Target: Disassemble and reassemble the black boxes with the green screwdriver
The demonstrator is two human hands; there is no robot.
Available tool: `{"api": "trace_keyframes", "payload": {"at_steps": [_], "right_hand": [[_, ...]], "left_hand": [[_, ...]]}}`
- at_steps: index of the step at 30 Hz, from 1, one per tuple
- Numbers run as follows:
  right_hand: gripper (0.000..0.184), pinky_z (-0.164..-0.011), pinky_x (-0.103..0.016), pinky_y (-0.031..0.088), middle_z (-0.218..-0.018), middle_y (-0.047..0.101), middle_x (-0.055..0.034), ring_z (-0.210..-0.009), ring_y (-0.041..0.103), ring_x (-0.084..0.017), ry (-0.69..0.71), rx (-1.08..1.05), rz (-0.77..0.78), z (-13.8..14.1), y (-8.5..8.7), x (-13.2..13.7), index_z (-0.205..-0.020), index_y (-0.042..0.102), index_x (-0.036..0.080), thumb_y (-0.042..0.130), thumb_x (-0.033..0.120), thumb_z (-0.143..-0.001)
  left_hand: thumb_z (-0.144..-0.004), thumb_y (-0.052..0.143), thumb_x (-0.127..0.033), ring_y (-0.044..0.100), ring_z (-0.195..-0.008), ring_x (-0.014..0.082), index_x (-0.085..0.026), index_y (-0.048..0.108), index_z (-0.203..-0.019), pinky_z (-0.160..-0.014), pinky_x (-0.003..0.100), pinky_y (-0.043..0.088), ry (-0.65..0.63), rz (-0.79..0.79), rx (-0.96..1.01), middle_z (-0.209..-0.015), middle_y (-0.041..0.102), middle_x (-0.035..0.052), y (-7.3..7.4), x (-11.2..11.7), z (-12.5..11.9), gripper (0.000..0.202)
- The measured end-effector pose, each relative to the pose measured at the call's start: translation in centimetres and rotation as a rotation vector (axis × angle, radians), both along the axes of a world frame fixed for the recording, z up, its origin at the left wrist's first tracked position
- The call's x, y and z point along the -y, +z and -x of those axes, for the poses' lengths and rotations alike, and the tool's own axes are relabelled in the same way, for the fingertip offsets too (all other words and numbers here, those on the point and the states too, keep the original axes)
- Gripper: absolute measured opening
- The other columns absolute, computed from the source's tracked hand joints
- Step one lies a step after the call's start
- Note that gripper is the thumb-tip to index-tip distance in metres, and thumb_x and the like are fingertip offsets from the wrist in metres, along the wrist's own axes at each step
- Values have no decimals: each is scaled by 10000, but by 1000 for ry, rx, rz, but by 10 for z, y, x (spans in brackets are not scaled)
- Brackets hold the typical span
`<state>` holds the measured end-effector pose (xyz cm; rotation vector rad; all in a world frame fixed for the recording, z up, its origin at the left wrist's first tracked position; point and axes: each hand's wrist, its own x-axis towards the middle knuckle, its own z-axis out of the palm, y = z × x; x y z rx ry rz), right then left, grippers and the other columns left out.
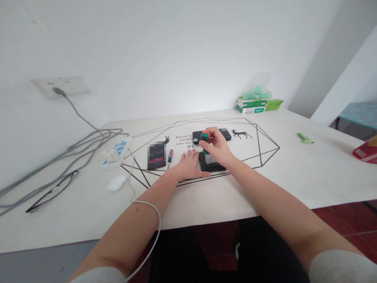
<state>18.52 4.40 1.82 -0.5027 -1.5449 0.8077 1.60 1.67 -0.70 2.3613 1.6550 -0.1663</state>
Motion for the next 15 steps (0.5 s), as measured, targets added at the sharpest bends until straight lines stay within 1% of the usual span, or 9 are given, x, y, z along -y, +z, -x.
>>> {"api": "trace_keyframes", "payload": {"at_steps": [2, 3, 5, 7, 9, 11, 13, 15], "right_hand": [[344, -837, -346, 526, -1053, 624, -17, -917, 590, -174, 18, -13, 18, 0, 0, 1, -1080, 622, 284, 797, 420, -817], [338, -857, -355, 535, -1103, 623, -30, -970, 604, -187, 33, -21, 30, 0, 0, 2, -1079, 628, 284, 788, 438, -824], [297, -920, -385, 547, -1233, 612, -55, -1095, 621, -217, 72, -52, 53, -1, 2, 4, -1055, 646, 280, 748, 472, -852], [251, -962, -417, 553, -1351, 585, -61, -1128, 644, -228, 129, -109, 88, -3, 6, 5, -1009, 653, 272, 692, 487, -887], [240, -934, -426, 574, -1420, 557, -53, -1031, 684, -202, 180, -158, 146, -4, 9, 6, -973, 635, 265, 659, 493, -905], [262, -831, -395, 598, -1440, 541, -49, -892, 688, -160, 194, -166, 203, -5, 12, 6, -963, 602, 264, 658, 512, -902], [314, -733, -343, 588, -1403, 542, -48, -814, 658, -131, 157, -154, 214, -4, 12, 6, -961, 570, 265, 705, 532, -865], [367, -685, -302, 556, -1290, 563, -40, -793, 612, -119, 96, -141, 171, -3, 11, 5, -958, 551, 266, 761, 534, -821]], "left_hand": [[-743, 456, -967, -101, -1596, 411, -44, 13, -1659, -1284, 558, 26, -3, 3, 3, -1724, -67, 242, 0, 0, 0, 1374], [-741, 455, -968, -99, -1596, 412, -44, 14, -1660, -1285, 557, 28, -4, 3, 4, -1724, -66, 241, 0, 0, 0, 1376], [-741, 445, -972, -91, -1598, 412, -46, 17, -1660, -1285, 560, 38, -9, 0, 5, -1725, -60, 238, 1, 1, -1, 1373], [-736, 441, -976, -81, -1599, 416, -49, 22, -1661, -1284, 564, 51, -7, -6, 3, -1726, -55, 239, 2, 1, -1, 1375], [-727, 449, -980, -75, -1599, 422, -59, 25, -1664, -1282, 569, 55, -3, -11, 5, -1728, -47, 238, 2, 2, -1, 1380], [-716, 459, -984, -75, -1598, 427, -78, 24, -1667, -1279, 577, 50, 1, -10, 9, -1732, -28, 230, 2, 1, -1, 1383], [-721, 456, -982, -75, -1599, 423, -86, 25, -1668, -1280, 577, 45, -2, -8, 9, -1734, -14, 223, 0, 0, -1, 1373], [-731, 452, -975, -76, -1600, 414, -79, 28, -1668, -1282, 568, 44, -5, -11, 5, -1733, -20, 225, -1, -1, 0, 1364]]}}
